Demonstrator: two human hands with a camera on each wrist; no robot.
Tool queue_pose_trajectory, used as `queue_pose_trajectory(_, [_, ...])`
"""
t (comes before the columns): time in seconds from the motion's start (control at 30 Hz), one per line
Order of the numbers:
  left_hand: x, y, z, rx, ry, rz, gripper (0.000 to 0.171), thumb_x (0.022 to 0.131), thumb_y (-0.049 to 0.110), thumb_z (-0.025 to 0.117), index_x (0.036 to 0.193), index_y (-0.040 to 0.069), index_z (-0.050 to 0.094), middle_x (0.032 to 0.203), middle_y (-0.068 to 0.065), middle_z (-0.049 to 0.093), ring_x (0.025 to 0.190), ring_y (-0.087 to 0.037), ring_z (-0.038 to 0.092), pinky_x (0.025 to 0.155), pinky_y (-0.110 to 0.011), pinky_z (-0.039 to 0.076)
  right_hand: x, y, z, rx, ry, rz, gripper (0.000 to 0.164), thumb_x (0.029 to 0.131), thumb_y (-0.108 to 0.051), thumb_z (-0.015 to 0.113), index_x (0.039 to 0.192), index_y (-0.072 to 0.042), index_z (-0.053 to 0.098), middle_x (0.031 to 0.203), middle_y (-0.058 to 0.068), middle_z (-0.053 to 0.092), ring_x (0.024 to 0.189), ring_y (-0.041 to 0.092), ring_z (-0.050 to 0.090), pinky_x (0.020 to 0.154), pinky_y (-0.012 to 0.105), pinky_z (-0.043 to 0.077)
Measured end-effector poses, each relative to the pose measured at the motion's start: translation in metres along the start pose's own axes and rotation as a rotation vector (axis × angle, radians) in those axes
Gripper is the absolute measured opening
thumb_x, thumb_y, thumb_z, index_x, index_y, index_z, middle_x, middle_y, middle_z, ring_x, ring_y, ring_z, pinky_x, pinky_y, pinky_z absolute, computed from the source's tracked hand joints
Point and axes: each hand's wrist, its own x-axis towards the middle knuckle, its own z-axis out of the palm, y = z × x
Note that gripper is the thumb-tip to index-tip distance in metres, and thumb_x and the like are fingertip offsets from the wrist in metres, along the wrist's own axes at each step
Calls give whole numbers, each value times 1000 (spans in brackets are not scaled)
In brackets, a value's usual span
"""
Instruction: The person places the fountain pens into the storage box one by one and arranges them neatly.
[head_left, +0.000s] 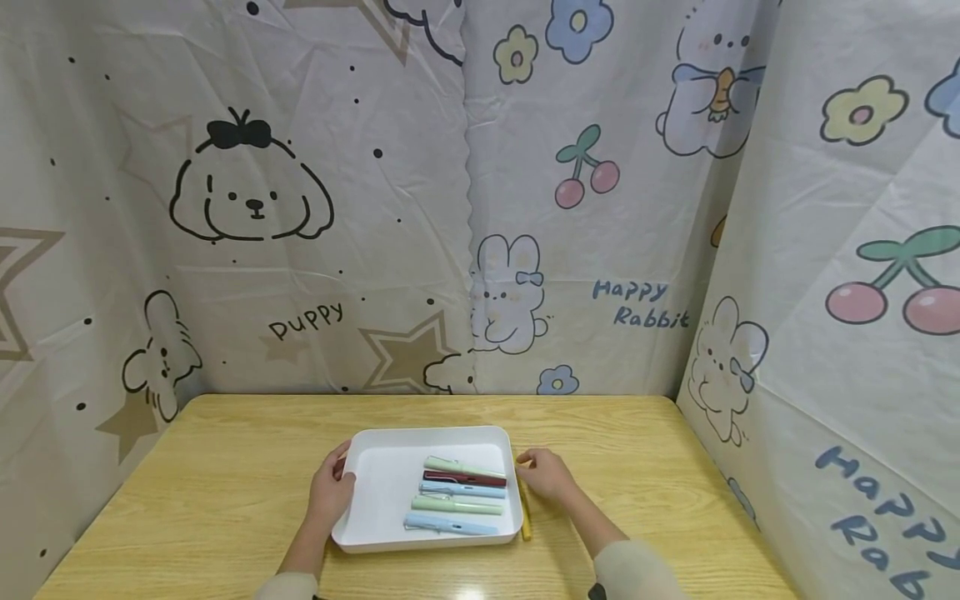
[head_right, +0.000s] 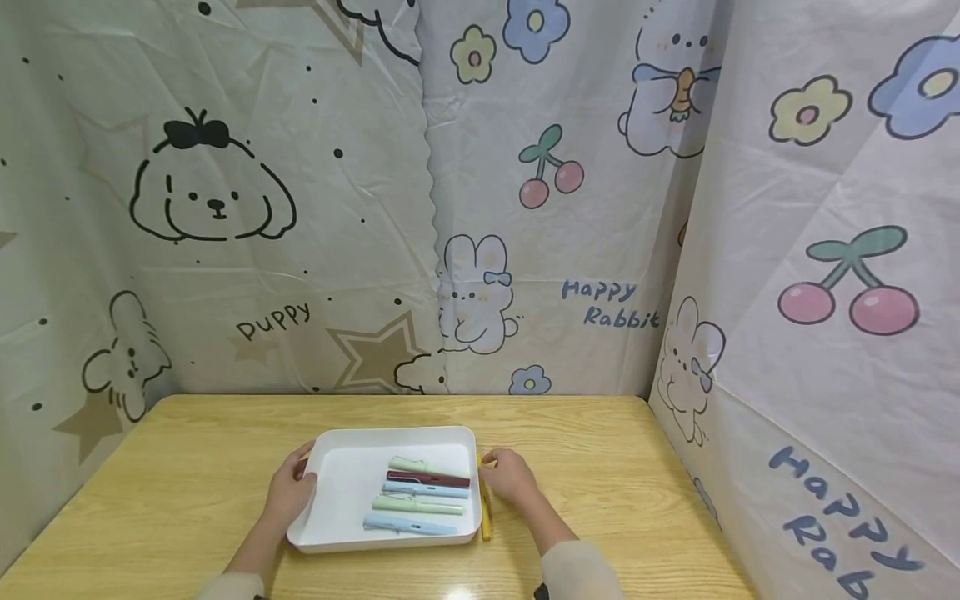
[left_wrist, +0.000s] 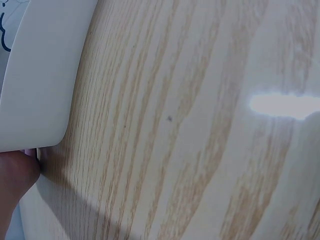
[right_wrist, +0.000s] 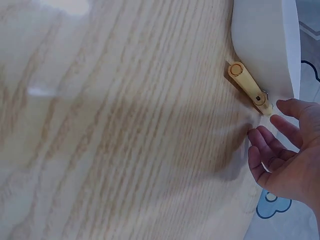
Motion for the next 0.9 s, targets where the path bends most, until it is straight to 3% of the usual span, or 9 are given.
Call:
queue_pose_trajectory(0.6, [-1, 2, -1, -12, -9, -16, 56, 89, -3, 36, 144, 5, 31, 133, -29, 45, 117, -37, 48, 96, -46, 46, -10, 2, 5, 26, 14, 15, 26, 77, -17, 68, 94, 1, 68, 79, 7, 65, 69, 14, 51, 59, 26, 43])
queue_pose_trajectory(0.9, [-1, 2, 0, -14, -12, -23, 56, 90, -2, 36, 145, 5, 30, 133, -29, 44, 117, -37, 47, 97, -47, 45, -9, 3, 4, -25, -2, 17, 28, 77, -18, 68, 96, 2, 67, 76, 5, 64, 64, 13, 50, 56, 25, 41])
